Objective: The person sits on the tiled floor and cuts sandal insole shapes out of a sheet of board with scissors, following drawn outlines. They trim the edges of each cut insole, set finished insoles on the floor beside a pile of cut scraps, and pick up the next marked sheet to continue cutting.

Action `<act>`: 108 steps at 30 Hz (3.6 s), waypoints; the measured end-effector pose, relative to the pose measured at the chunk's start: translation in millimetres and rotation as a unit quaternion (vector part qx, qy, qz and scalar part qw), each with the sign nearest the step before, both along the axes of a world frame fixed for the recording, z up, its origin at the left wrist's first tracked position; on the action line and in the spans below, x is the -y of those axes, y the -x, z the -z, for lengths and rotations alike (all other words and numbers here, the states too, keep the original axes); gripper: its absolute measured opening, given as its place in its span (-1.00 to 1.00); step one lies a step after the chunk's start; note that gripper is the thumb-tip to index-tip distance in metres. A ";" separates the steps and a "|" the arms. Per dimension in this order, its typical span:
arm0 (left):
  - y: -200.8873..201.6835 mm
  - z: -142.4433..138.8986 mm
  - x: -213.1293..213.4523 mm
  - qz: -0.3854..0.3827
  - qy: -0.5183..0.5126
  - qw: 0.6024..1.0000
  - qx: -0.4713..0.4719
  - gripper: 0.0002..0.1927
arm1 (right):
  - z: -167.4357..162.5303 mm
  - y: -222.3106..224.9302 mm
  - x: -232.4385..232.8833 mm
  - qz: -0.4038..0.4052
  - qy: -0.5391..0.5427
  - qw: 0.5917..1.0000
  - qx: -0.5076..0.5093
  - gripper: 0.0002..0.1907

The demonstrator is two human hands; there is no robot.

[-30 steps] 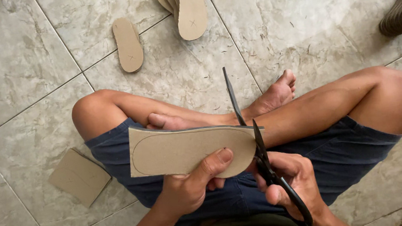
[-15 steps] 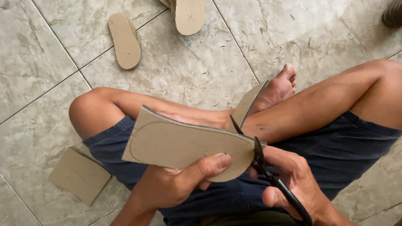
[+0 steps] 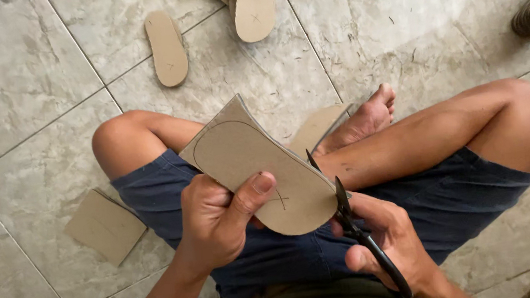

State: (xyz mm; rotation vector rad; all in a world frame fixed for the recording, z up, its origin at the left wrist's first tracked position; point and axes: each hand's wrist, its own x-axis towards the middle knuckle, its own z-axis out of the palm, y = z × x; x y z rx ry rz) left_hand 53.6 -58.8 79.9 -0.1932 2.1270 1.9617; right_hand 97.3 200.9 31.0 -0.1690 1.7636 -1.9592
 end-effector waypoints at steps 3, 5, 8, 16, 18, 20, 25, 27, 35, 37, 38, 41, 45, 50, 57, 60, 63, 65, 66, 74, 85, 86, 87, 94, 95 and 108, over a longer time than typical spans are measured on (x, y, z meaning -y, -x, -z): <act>4.8 -5.3 3.5 0.011 0.001 1.000 0.007 -0.74 | 0.3 -1.6 0.7 -0.003 -0.043 0.999 -0.010 -0.19; 7.3 -7.6 7.1 0.032 -0.004 0.999 0.000 -0.72 | 1.0 -2.5 -2.0 -0.013 -0.084 0.996 -0.017 -0.16; 5.1 -8.3 6.2 0.042 -0.007 0.999 -0.027 -0.68 | 0.0 -4.6 -5.9 -0.020 -0.091 0.996 -0.009 -0.21; 5.7 -15.6 2.0 0.104 0.026 0.992 -0.067 -0.75 | -1.6 -4.3 -2.4 -0.017 -0.050 0.998 -0.034 -0.28; 8.8 -18.8 2.5 0.109 0.035 0.987 -0.109 -0.76 | -1.0 -4.5 -3.1 -0.019 -0.086 0.995 -0.040 -0.34; 10.6 -21.1 1.7 0.114 0.063 0.980 -0.149 -0.77 | -1.6 -5.3 -4.6 -0.021 -0.123 0.991 -0.039 -0.40; 9.3 -21.7 -4.6 0.137 -0.017 0.989 -0.056 -0.71 | -5.7 -5.7 -6.2 -0.015 -0.121 0.992 -0.016 -0.72; 7.0 -20.6 -7.7 0.138 -0.049 0.989 -0.017 -0.73 | -3.7 -7.1 -3.9 -0.003 -0.106 0.994 -0.019 -0.78; -4.4 -14.9 -12.4 0.111 -0.035 0.991 0.065 -0.78 | 10.8 -15.5 -5.8 -0.015 -0.252 0.968 0.008 -0.71; -6.6 -11.9 -14.8 0.131 -0.051 0.989 0.048 -0.77 | 10.8 -11.3 -4.9 0.000 -0.190 0.981 -0.050 -0.75; -8.1 -10.7 -16.1 0.140 -0.059 0.988 0.040 -0.77 | 9.9 -8.8 -3.6 0.006 -0.158 0.984 -0.079 -0.76; -12.3 -7.4 -18.6 0.130 -0.072 0.989 0.011 -0.76 | 4.7 -5.2 0.9 0.028 -0.092 0.991 -0.094 -0.72; -18.5 -1.8 -27.7 0.095 -0.095 0.989 0.057 -0.76 | 3.7 -8.2 4.2 0.045 -0.142 0.986 -0.069 -0.72; -13.9 4.4 -25.2 0.055 -0.040 0.998 -0.005 -0.75 | 5.0 -6.5 -4.0 0.014 -0.174 0.982 -0.074 -0.69; -14.9 -2.2 -30.2 0.037 -0.033 0.999 -0.002 -0.75 | 9.6 -9.7 -2.2 0.046 -0.073 0.995 -0.043 -0.68; -16.5 -1.2 -32.5 0.028 -0.028 0.999 0.015 -0.76 | 24.0 -21.9 -8.0 0.043 -0.092 0.995 -0.012 -0.65; -19.9 0.4 -34.1 0.018 -0.042 0.999 0.012 -0.76 | 35.8 -34.2 -13.7 0.021 -0.231 0.973 0.016 -0.60; -20.4 2.3 -35.3 0.017 -0.063 0.998 -0.015 -0.75 | 37.0 -36.5 -14.7 0.021 -0.214 0.976 0.039 -0.60; -20.4 2.8 -35.6 0.021 -0.058 0.998 -0.007 -0.75 | 35.6 -35.6 -14.1 0.026 -0.189 0.981 0.041 -0.59; -24.0 4.3 -34.6 0.058 -0.088 0.994 0.019 -0.74 | 19.0 -25.0 -1.8 0.068 -0.021 0.997 0.012 -0.57; -26.3 5.9 -34.4 0.083 -0.122 0.988 0.053 -0.72 | 7.5 -14.0 3.6 0.062 0.019 0.997 0.030 -0.62; -25.4 5.7 -33.6 0.082 -0.128 0.987 0.053 -0.72 | 7.3 -12.3 4.0 0.061 -0.005 0.998 0.030 -0.64; -24.0 5.9 -32.2 0.085 -0.135 0.985 0.066 -0.72 | 7.7 -11.5 3.8 0.052 -0.047 0.998 0.006 -0.67; -20.1 7.5 -27.1 0.100 -0.169 0.973 0.119 -0.73 | 13.2 -14.9 -3.5 0.028 -0.103 0.993 0.049 -0.70; -20.0 7.4 -27.3 0.103 -0.173 0.972 0.118 -0.73 | 12.9 -14.4 -2.8 0.033 -0.098 0.992 0.072 -0.68; -10.1 12.7 -16.8 0.153 -0.207 0.957 0.135 -0.74 | 15.6 -17.9 -3.0 0.029 -0.039 0.998 0.050 -0.72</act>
